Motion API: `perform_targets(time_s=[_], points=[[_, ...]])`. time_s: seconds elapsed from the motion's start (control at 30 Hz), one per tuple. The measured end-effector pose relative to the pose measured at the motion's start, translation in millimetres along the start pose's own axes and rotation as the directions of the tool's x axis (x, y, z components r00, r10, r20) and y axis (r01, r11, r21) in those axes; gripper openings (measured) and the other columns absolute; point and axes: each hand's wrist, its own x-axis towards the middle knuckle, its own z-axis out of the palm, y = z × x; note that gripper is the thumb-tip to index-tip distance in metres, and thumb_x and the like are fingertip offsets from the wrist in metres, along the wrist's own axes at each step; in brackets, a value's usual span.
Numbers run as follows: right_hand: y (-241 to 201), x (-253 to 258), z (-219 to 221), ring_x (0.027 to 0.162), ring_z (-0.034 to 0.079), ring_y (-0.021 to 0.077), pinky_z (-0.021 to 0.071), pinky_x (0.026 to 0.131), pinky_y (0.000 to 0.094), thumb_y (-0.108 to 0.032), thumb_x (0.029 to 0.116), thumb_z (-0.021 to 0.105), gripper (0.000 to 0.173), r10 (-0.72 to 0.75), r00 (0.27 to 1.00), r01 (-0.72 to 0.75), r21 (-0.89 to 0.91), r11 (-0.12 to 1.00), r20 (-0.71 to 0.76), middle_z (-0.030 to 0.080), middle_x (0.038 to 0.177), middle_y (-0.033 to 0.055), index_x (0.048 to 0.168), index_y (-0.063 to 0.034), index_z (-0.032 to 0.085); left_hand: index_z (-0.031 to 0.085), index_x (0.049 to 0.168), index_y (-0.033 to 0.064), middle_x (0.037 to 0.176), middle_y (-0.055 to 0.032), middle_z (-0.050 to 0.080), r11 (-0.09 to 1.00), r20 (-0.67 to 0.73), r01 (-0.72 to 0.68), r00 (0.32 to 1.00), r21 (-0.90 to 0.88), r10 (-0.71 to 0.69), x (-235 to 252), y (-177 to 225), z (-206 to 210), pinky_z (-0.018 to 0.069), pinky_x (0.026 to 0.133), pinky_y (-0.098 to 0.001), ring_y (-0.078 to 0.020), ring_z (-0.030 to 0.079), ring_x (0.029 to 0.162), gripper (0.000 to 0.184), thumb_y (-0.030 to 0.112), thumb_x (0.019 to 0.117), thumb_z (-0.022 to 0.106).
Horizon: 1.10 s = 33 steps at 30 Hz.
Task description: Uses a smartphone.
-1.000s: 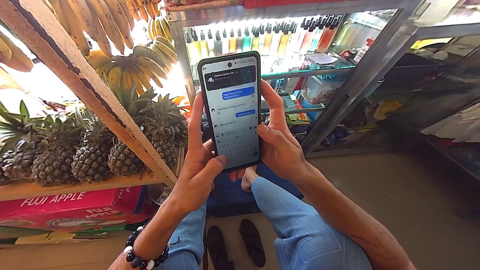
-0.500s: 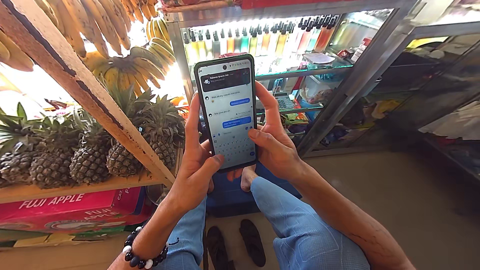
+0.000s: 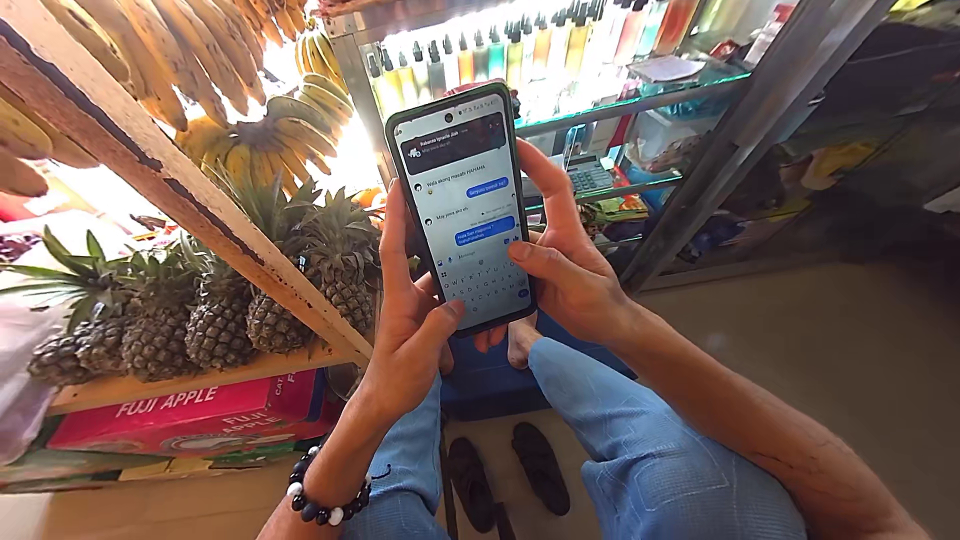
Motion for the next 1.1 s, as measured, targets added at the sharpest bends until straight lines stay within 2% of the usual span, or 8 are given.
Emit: perform_targets(time_s=[0.17,0.57,0.67,0.77,0.87,0.93,1.03,1.1], points=[[-2,0,0,0.079,0.075,0.0339,0.0626,0.048,0.0467,-0.007,0.1072,0.035,0.063,0.013,1.0,-0.012,0.043,0.999,-0.021,0.066,0.115,0.0188,0.159,-0.0339,0.011,-0.004,0.159,0.0475,0.14,-0.0068,0.056,1.0,-0.006,0.005,1.0,-0.007,-0.005,1,-1,1,0.0638,0.068,-0.0333,-0.02,0.071,0.101,0.091,-0.001,0.0983,0.044],[1,2,1,0.091,0.074,0.0227,0.0653,0.059,0.0387,-0.009,0.1081,0.032,0.059,-0.051,0.995,0.05,-0.018,0.999,-0.082,0.063,0.12,0.0142,0.161,-0.0295,0.015,-0.006,0.158,0.0472,0.14,-0.0064,0.055,1.0,0.004,-0.005,1.0,-0.001,0.005,2,-2,2,0.0633,0.069,-0.0311,-0.0182,0.071,0.101,0.092,-0.001,0.0989,0.044],[2,2,2,0.104,0.07,0.0191,0.0649,0.073,0.0357,-0.015,0.1102,0.029,0.055,-0.07,0.991,0.06,-0.091,0.994,-0.117,0.058,0.131,0.0113,0.162,-0.0277,0.016,-0.006,0.158,0.0484,0.137,-0.0066,0.058,1.0,-0.007,0.001,1.0,-0.008,-0.001,2,-2,4,0.0627,0.065,-0.0304,-0.0182,0.072,0.095,0.093,-0.003,0.0981,0.043],[3,4,6,0.101,0.07,0.0169,0.0644,0.07,0.0339,-0.017,0.1113,0.029,0.053,-0.072,0.981,0.05,-0.126,0.991,-0.178,0.059,0.131,0.0097,0.162,-0.0297,0.019,-0.006,0.158,0.0486,0.137,-0.0072,0.057,1.0,-0.012,-0.005,1.0,0.002,0.005,3,-3,4,0.0631,0.066,-0.0328,-0.0194,0.072,0.095,0.093,-0.004,0.0974,0.042],[10,10,13,0.075,0.075,0.0211,0.0618,0.048,0.0365,-0.013,0.1096,0.039,0.054,-0.063,0.974,0.045,-0.088,0.995,-0.218,0.068,0.107,0.0133,0.159,-0.0296,0.024,-0.007,0.158,0.0482,0.135,-0.0078,0.059,1.0,-0.064,0.007,0.998,0.023,-0.005,2,-3,5,0.0625,0.064,-0.0324,-0.0187,0.072,0.093,0.093,-0.004,0.0981,0.041],[12,17,14,0.087,0.075,0.0204,0.0657,0.062,0.0345,-0.001,0.1031,0.049,0.07,-0.081,0.984,0.062,-0.122,0.991,-0.158,0.069,0.114,0.0114,0.16,-0.0232,0.016,-0.006,0.159,0.0484,0.134,-0.0076,0.06,0.999,-0.113,0.016,0.994,0.044,-0.011,2,-3,5,0.0628,0.068,-0.0339,-0.0182,0.072,0.093,0.092,-0.004,0.0984,0.039],[18,16,15,0.084,0.076,0.0243,0.0641,0.054,0.0374,-0.002,0.1032,0.05,0.071,-0.045,0.99,0.036,-0.071,0.997,-0.136,0.068,0.116,0.0145,0.16,-0.0285,0.017,-0.003,0.159,0.0493,0.135,-0.0067,0.059,0.998,-0.158,0.027,0.987,0.062,-0.017,1,-5,-1,0.062,0.072,-0.0351,-0.0169,0.071,0.097,0.089,-0.003,0.0995,0.038],[24,21,11,0.09,0.075,0.0262,0.0663,0.062,0.0414,-0.002,0.1034,0.044,0.069,-0.056,0.993,0.047,-0.084,0.995,-0.104,0.067,0.119,0.014,0.161,-0.0262,0.014,0.0,0.159,0.0504,0.129,-0.008,0.063,0.998,-0.149,0.046,0.988,0.046,-0.039,-1,-8,-7,0.0617,0.068,-0.0349,-0.0177,0.071,0.091,0.085,0.002,0.1014,0.038]])
